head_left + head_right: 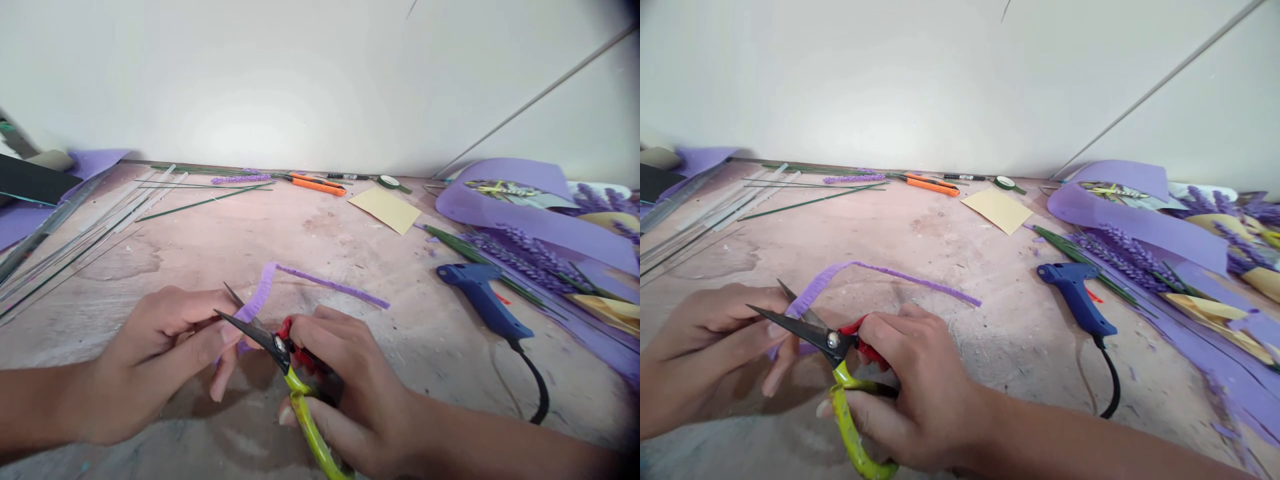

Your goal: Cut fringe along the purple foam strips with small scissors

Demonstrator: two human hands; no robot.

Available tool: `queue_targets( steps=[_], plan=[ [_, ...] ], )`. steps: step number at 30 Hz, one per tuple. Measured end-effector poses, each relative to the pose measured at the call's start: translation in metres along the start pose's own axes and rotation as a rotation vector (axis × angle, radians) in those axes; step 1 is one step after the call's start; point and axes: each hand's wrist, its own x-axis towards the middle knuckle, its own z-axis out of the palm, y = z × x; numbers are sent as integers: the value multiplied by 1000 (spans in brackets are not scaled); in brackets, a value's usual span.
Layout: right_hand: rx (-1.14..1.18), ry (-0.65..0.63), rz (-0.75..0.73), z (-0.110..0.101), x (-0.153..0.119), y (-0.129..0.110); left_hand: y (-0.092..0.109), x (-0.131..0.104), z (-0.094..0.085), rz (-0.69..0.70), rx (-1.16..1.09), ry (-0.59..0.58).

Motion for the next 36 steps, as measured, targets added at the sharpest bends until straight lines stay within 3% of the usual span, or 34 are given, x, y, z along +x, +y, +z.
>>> queue_targets(
  steps=[6, 21, 27, 36],
  plan=[
    [21, -73, 29, 0, -1, 3, 2, 3, 1, 32, 58, -10],
    [23, 11, -65, 1, -2, 3, 5, 6, 3, 66, 106, -6],
    [39, 52, -87, 3, -2, 6, 3, 3, 3, -37, 4, -10],
    [3, 38, -31, 1, -1, 2, -2, 1, 1, -13, -1, 24]
  ],
)
